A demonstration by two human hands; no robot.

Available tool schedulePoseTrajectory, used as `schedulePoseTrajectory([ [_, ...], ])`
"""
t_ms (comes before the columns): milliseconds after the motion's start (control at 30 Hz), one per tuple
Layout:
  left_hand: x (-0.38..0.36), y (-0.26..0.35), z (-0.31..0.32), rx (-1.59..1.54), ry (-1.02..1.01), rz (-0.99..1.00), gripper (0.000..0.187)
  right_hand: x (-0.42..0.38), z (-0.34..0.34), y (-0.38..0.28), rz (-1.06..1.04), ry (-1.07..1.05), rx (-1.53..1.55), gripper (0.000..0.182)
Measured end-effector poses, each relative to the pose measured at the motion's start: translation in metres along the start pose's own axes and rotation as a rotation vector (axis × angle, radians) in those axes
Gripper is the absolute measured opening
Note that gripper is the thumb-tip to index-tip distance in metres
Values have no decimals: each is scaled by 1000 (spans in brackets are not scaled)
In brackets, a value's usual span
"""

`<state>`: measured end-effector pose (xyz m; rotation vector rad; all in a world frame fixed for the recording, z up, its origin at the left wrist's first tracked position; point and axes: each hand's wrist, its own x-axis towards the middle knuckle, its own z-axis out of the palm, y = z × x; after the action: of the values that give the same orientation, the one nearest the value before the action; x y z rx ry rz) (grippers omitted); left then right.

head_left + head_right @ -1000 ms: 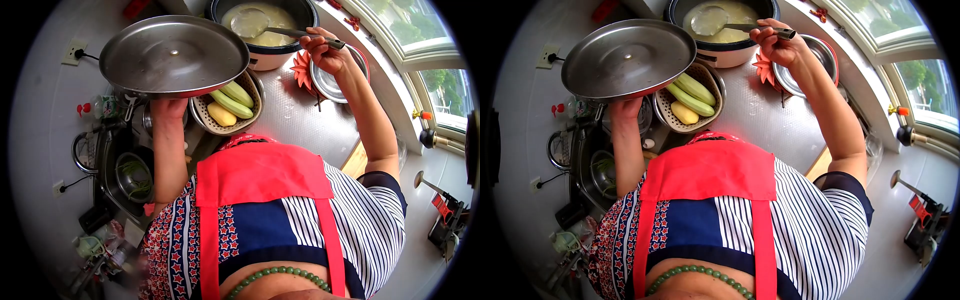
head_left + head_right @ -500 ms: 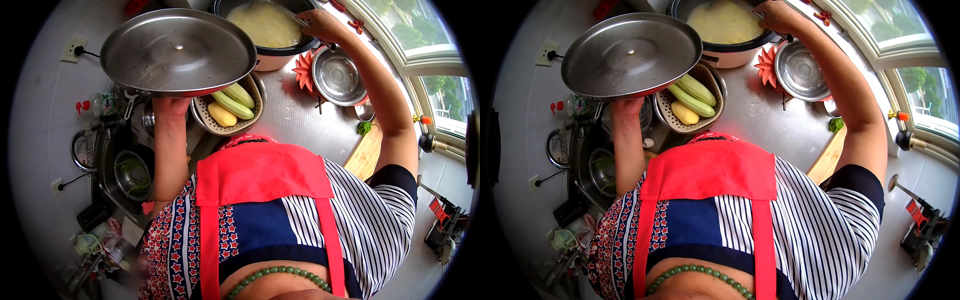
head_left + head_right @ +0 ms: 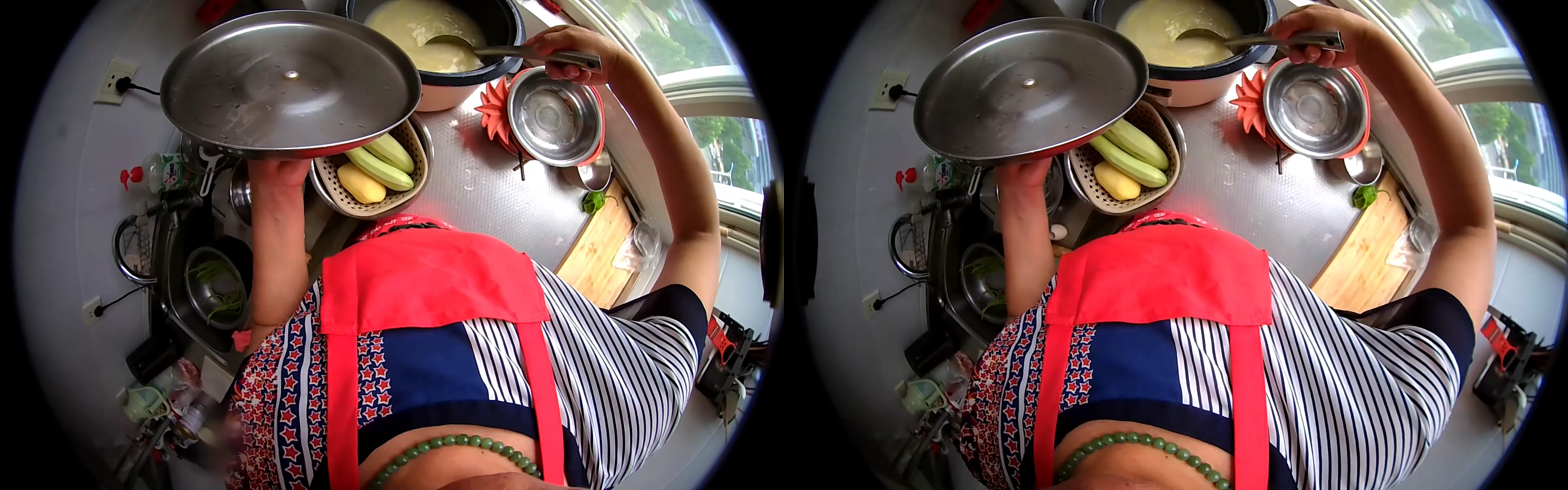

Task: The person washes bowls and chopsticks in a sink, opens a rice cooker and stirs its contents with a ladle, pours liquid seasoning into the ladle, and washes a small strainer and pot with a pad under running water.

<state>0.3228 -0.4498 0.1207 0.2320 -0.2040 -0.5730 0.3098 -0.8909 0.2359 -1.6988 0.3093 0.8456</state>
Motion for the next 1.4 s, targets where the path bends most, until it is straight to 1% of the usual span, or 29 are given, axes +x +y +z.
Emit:
schedulePoseTrajectory([
  [33,-1,-1,3,0,7,7,36,4,5,4,41,4,161,24],
  [67,-2,0,1,-16,12,8,36,13,7,10,119,-51,385,25],
  [133,-5,2,-5,-48,18,10,37,38,7,33,112,-203,727,23],
  [167,-8,3,-9,-15,65,36,37,51,12,42,97,-237,849,19],
  [200,-12,5,-13,18,111,63,37,54,24,46,72,-260,1022,26],
  [233,-14,5,-11,51,157,92,38,59,30,47,70,-302,1126,27],
  [300,-12,4,2,33,125,95,37,63,40,51,28,-413,1308,32],
  [400,-11,8,1,40,105,87,37,65,42,63,-24,-524,1484,31],
  [500,-10,10,-3,47,84,72,38,60,40,66,-83,-526,1514,31],
  [533,-9,9,-1,48,73,66,38,56,39,64,-103,-511,1489,29],
  [600,-6,2,11,111,169,95,34,46,37,60,-140,-478,1439,25],
  [633,-5,0,16,142,217,110,33,45,33,61,-159,-516,1413,25],
  [767,-4,-2,11,179,205,107,32,29,29,57,-296,-351,1231,23],
  [867,-6,-3,8,162,205,115,32,17,34,51,-423,-118,927,26],
  [900,-6,-3,8,152,205,115,32,16,36,50,-424,29,779,32],
  [1000,-6,-2,7,125,181,105,32,11,49,38,-444,381,390,30],
  [1033,-7,-1,6,116,169,100,32,11,53,32,-419,428,328,25],
  [1133,-9,3,0,103,135,70,35,30,54,28,-425,380,229,20],
  [1167,-10,3,-1,96,141,69,35,39,56,28,-420,424,307,16],
  [1267,-13,3,6,54,151,68,36,63,50,22,-214,372,657,17],
  [1300,-14,2,7,25,150,65,36,73,43,26,-223,249,757,20],
  [1400,-16,2,9,27,126,78,36,88,35,27,-58,-198,1098,23],
])
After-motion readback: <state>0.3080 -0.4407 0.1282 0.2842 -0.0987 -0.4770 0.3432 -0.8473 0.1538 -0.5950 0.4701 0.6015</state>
